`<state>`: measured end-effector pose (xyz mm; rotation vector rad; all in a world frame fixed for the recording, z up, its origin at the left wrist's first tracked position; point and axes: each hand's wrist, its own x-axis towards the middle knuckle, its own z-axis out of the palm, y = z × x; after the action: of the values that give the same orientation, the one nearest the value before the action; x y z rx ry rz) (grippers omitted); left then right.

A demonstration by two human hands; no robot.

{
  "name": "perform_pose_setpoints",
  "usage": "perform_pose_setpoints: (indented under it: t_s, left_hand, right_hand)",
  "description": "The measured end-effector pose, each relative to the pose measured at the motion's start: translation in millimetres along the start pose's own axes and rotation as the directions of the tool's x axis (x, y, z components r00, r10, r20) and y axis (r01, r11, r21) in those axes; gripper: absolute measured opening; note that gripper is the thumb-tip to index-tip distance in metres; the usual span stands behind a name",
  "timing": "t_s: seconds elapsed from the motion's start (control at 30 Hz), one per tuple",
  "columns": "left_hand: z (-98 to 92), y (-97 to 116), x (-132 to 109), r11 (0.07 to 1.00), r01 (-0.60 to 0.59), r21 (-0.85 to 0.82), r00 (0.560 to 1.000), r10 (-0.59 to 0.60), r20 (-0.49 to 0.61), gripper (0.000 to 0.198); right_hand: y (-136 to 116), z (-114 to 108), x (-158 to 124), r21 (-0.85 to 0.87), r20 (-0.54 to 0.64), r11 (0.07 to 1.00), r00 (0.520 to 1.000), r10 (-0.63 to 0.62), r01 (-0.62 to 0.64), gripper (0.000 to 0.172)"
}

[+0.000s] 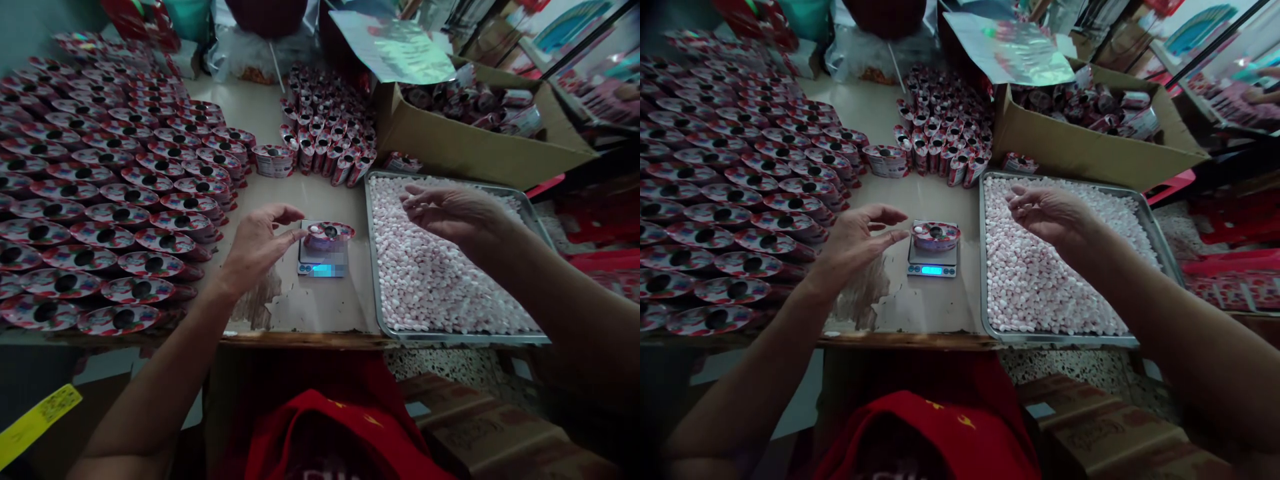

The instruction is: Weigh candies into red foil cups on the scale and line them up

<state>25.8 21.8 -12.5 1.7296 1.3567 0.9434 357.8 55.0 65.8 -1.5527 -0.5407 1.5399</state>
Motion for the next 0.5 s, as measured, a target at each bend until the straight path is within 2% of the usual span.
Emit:
perform_pose_setpoints:
  t_s: [0.07, 0.2, 0.37, 0.5]
  left_hand:
    - [1.6, 6, 2, 0.999, -0.027, 0.020, 1.000, 0.027, -0.016, 0.025]
    - [6.0, 20, 6, 0.982, -0.105, 0.157, 0.994, 0.107, -0.006, 0.015]
    - [12.2, 29, 9, 0.924, -0.123, 0.361, 0.992, 0.129, 0.007, 0.005]
    - [13.6, 26, 13, 0.900, -0.127, 0.417, 0.991, 0.130, 0.021, 0.006]
  right_hand:
    - [2, -8, -5, 0.047, 0.043, 0.999, 0.999, 0.015, -0.017, 0.044]
    - [13, -10, -9, 0.069, 0.149, 0.995, 0.987, 0.059, -0.070, 0.023]
    - [24, 3, -10, 0.038, 0.215, 0.989, 0.968, 0.132, -0.143, 0.017]
    - [28, 5, -11, -0.010, 0.231, 0.994, 0.967, 0.106, -0.106, 0.023]
